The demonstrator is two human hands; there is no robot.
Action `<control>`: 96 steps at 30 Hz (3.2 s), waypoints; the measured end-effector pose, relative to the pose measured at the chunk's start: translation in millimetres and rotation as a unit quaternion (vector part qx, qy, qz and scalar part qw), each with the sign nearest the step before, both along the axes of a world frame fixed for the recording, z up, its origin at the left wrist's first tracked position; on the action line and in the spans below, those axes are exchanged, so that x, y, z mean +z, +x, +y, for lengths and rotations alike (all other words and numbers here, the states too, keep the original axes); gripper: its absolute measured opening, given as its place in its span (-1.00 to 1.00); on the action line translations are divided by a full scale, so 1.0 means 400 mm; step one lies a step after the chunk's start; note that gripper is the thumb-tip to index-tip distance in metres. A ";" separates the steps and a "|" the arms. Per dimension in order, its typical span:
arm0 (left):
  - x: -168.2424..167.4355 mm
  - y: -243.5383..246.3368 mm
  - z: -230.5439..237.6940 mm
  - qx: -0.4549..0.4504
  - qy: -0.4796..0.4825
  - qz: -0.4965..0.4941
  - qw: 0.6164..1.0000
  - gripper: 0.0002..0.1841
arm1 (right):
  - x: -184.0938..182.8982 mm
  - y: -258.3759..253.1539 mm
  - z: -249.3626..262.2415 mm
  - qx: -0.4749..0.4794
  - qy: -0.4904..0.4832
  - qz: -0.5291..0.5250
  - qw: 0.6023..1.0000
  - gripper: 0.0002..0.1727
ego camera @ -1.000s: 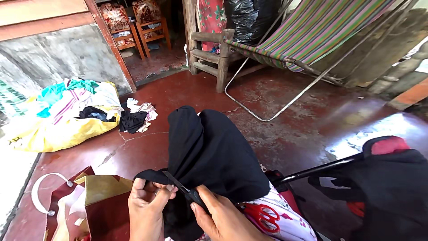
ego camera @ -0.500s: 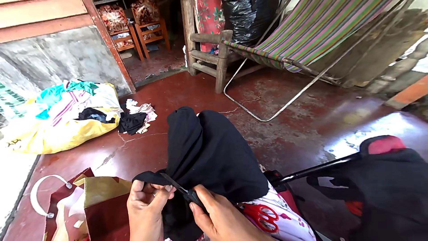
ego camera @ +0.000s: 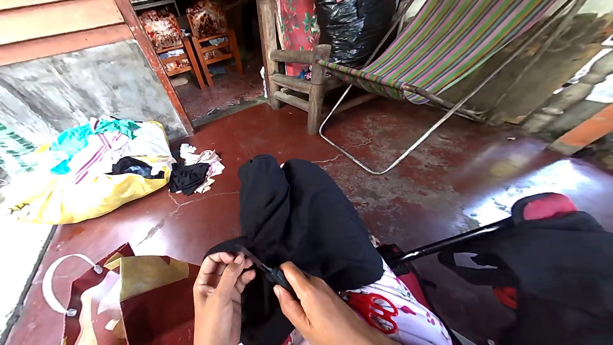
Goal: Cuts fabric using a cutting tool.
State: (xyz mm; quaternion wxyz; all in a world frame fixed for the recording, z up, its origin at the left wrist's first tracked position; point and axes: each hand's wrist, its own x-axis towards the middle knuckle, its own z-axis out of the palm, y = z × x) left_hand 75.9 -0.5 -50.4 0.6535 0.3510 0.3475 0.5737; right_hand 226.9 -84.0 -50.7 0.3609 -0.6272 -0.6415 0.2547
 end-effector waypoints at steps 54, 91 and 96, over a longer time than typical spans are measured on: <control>0.029 -0.040 0.022 0.144 -0.084 0.054 0.984 -0.94 | 0.061 -0.049 0.059 0.050 -0.146 -0.007 0.988 -0.52; 0.034 -0.069 0.036 0.064 -0.134 0.004 0.989 -0.68 | 0.070 -0.091 0.090 0.102 -0.192 -0.014 0.976 -0.55; 0.036 -0.071 0.035 0.084 -0.116 0.022 0.989 -0.73 | 0.069 -0.099 0.089 0.108 -0.194 -0.013 0.975 -0.55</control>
